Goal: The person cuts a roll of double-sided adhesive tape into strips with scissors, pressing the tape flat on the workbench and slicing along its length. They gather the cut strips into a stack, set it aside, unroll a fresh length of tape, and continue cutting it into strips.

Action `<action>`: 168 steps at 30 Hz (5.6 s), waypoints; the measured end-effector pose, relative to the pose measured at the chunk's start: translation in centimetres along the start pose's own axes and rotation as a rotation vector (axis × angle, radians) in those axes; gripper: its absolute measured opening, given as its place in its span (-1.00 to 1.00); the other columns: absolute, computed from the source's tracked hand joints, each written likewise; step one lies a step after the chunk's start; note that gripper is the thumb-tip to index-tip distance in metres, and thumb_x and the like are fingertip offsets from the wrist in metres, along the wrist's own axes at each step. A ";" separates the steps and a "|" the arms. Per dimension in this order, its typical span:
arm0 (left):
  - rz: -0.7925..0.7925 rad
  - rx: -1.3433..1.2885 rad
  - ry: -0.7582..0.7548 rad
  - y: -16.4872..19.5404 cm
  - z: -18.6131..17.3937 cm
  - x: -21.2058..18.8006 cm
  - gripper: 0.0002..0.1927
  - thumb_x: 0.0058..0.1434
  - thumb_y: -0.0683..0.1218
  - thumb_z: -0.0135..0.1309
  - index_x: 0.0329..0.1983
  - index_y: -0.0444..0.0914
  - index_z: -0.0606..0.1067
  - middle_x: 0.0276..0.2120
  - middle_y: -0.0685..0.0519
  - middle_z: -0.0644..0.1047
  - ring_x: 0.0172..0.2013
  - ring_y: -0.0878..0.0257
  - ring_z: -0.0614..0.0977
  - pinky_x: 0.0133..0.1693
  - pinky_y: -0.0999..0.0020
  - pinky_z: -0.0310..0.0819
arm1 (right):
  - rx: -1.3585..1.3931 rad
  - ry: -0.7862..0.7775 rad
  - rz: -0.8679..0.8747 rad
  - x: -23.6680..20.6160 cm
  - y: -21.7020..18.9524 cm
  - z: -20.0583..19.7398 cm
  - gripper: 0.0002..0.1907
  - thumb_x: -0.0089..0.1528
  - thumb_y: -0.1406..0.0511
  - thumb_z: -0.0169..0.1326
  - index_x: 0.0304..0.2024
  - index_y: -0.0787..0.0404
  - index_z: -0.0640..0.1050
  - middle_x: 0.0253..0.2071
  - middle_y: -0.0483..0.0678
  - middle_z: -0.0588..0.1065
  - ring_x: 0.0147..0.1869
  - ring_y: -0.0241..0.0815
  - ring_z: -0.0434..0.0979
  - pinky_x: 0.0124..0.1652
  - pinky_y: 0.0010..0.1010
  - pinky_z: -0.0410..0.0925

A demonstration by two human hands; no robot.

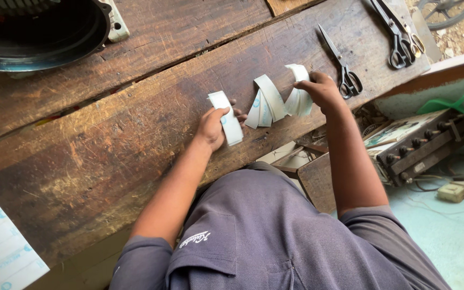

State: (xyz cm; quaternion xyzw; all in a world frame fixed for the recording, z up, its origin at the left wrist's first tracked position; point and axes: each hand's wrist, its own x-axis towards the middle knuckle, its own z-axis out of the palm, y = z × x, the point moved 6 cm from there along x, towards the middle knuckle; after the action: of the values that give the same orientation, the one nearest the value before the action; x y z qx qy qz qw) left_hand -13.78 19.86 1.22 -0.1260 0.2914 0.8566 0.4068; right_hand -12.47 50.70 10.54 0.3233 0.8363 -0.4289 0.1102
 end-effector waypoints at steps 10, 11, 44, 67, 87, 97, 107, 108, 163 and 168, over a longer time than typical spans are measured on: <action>0.172 -0.053 0.051 -4.2 5.5 6.6 -0.29 0.32 0.39 -0.14 0.24 -0.22 0.38 -0.04 -0.10 0.57 -0.08 0.05 0.65 -0.07 0.08 0.62 | -0.165 -0.338 -0.465 0.6 -6.4 8.9 -0.30 0.10 0.09 0.41 0.16 0.34 0.51 0.03 0.16 0.58 0.05 -0.04 0.60 0.02 -0.27 0.44; 0.167 -0.070 0.083 -4.5 5.6 7.1 -0.30 0.35 0.38 -0.14 0.24 -0.24 0.39 -0.03 -0.10 0.56 -0.08 0.05 0.65 -0.07 0.08 0.62 | -0.169 -0.354 -0.494 0.8 -6.4 9.0 -0.33 0.11 0.11 0.40 0.15 0.33 0.52 0.02 0.14 0.58 0.03 -0.07 0.60 0.01 -0.27 0.45; 0.433 -0.151 0.347 -7.4 10.1 7.8 -0.67 0.45 0.07 -0.11 0.07 -0.24 0.45 -0.13 -0.03 0.57 -0.12 0.11 0.62 -0.07 0.11 0.56 | -0.347 -0.117 -1.092 -2.6 -8.2 -0.2 -0.62 0.21 0.11 0.40 -0.05 0.13 0.59 -0.04 0.08 0.49 0.08 0.08 0.49 0.01 -0.15 0.42; 0.317 0.034 0.175 -10.4 10.2 2.4 -0.70 0.49 -0.02 -0.15 0.11 -0.32 0.39 -0.21 -0.16 0.58 -0.15 -0.04 0.67 -0.06 0.03 0.63 | -0.563 -0.373 -0.643 3.8 -2.5 -5.5 -0.42 0.30 0.03 0.18 0.30 0.04 0.41 -0.17 0.13 0.63 -0.08 0.10 0.67 -0.11 -0.10 0.51; 0.304 0.514 0.505 -3.7 -0.4 6.5 -0.73 0.32 -0.10 -0.08 0.02 -0.31 0.36 -0.11 -0.05 0.61 -0.41 0.07 0.69 -0.42 0.24 0.56 | -0.762 -0.316 -0.687 -2.0 -3.5 1.9 -0.16 0.26 0.03 0.17 0.52 -0.30 0.09 -0.01 0.29 0.47 -0.04 0.27 0.58 -0.08 -0.01 0.45; -0.087 0.570 0.088 -6.4 0.8 7.5 -0.58 0.34 -0.14 -0.07 0.21 -0.42 0.47 -0.14 -0.25 0.63 -0.34 0.08 0.73 -0.34 0.23 0.62 | -0.626 -0.035 -0.470 -0.9 -2.2 6.5 -0.01 0.17 0.10 0.26 0.51 0.19 0.07 -0.05 0.31 0.53 -0.03 0.30 0.60 -0.05 0.02 0.45; -0.025 0.312 -0.030 -7.2 1.8 5.3 -0.50 0.37 -0.08 -0.11 0.34 -0.34 0.41 -0.02 -0.16 0.60 -0.19 0.10 0.71 -0.19 0.30 0.56 | -0.296 0.105 -0.235 -3.1 -1.4 5.5 -0.15 0.19 0.12 0.22 0.44 0.20 0.19 -0.13 0.29 0.57 0.00 0.28 0.61 0.00 -0.03 0.45; -0.050 0.272 -0.045 -7.3 1.9 5.1 -0.50 0.37 -0.08 -0.10 0.35 -0.34 0.40 -0.02 -0.14 0.60 -0.18 0.10 0.70 -0.18 0.29 0.57 | -0.308 0.133 -0.259 -3.3 -1.6 5.8 -0.17 0.21 0.12 0.22 0.44 0.21 0.19 -0.09 0.30 0.56 0.04 0.30 0.59 0.02 -0.02 0.44; 0.148 0.105 0.075 0.3 -3.4 -0.9 -0.54 0.36 -0.05 -0.16 0.27 -0.31 0.38 0.01 -0.15 0.55 -0.12 0.01 0.64 -0.11 0.15 0.62 | -0.566 0.126 -0.301 -5.7 -8.3 16.8 0.00 0.16 0.07 0.27 0.46 0.26 0.05 0.06 0.31 0.50 0.06 0.29 0.57 0.00 -0.01 0.44; 0.205 0.128 0.075 1.0 -5.0 -0.5 -0.57 0.34 -0.06 -0.12 0.20 -0.35 0.40 -0.01 -0.12 0.60 -0.10 0.07 0.67 -0.03 0.19 0.59 | -0.542 0.113 -0.375 -6.6 -9.5 15.7 -0.06 0.13 0.11 0.27 0.44 0.21 0.13 0.05 0.28 0.52 0.09 0.28 0.55 0.02 0.00 0.43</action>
State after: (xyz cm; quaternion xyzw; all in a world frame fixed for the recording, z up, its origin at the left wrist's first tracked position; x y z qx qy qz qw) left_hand -14.33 16.05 -2.09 -0.1011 0.3719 0.8680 0.3131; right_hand -14.94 31.33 10.15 0.1462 0.9696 -0.1853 0.0649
